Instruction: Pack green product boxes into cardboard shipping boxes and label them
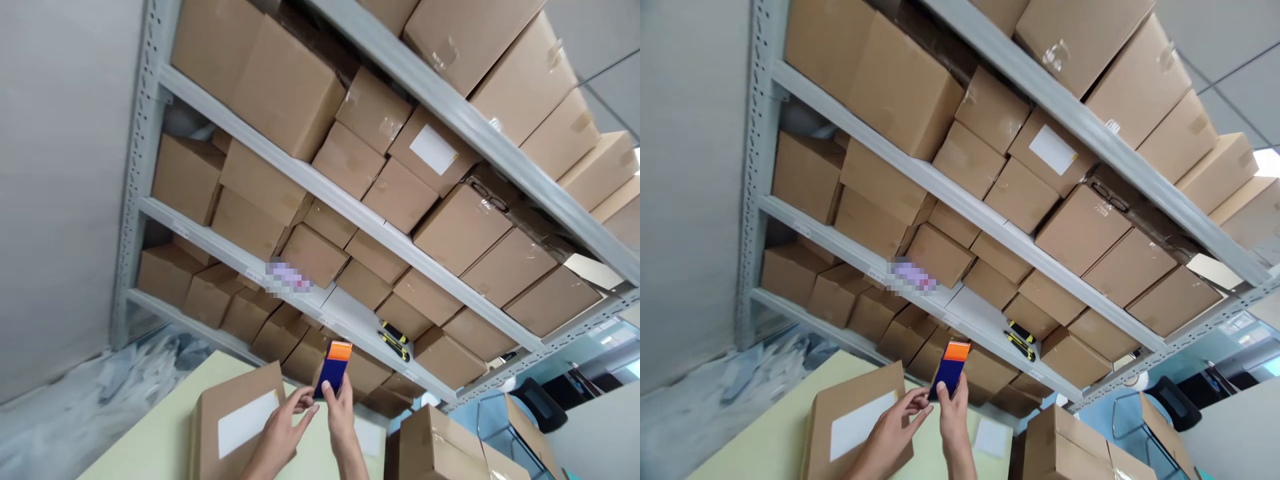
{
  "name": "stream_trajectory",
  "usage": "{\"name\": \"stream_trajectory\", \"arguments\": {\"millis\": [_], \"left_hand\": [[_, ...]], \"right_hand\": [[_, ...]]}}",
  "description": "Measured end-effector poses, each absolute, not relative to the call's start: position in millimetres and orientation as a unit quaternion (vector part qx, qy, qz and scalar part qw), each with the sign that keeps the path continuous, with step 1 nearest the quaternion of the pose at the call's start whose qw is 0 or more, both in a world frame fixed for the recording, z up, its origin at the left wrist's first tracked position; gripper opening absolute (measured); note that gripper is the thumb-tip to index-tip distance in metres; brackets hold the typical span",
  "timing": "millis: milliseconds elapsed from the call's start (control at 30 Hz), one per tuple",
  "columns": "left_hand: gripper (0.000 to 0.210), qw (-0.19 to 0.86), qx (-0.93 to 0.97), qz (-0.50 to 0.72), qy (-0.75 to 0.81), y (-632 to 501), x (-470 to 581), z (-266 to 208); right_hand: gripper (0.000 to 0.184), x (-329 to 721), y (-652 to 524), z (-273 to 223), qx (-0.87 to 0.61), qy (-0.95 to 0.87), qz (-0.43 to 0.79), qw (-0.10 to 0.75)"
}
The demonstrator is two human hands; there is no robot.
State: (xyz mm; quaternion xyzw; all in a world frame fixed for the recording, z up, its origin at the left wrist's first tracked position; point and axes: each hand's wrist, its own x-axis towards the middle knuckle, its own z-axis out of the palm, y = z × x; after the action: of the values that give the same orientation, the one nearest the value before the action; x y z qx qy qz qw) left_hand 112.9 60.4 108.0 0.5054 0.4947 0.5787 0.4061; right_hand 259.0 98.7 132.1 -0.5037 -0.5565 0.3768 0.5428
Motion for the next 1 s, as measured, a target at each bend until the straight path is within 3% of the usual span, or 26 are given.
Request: {"name": "stream_trajectory", "arguments": {"millis": [200, 500, 667, 867, 1000], "left_hand": [[0.036, 0.402, 0.514, 0.558, 0.513, 12, 104, 120], [0.025, 0.437, 0.558, 0.515, 0.481, -6, 83, 134], [0.028, 0.372, 0.608, 0.511, 0.48, -12, 59, 155], [0.04, 0.252, 0.553, 0.593, 0.528, -24, 19, 211], [0.033, 0.21, 0.598, 0.595, 0.494, -24, -5, 237]], "right_hand": [[0.064, 245, 21, 138, -0.537, -0.458, 0.471, 0.529], [0.069, 246, 6, 164, -0.508, -0.473, 0.564, 0.447], [0.071, 233, 5, 176, -0.524, -0.54, 0.504, 0.424], [0.055, 222, -10, 198, -0.532, -0.639, 0.416, 0.369], [0.044, 221, -18, 211, -0.507, -0.701, 0.377, 0.33]]}}
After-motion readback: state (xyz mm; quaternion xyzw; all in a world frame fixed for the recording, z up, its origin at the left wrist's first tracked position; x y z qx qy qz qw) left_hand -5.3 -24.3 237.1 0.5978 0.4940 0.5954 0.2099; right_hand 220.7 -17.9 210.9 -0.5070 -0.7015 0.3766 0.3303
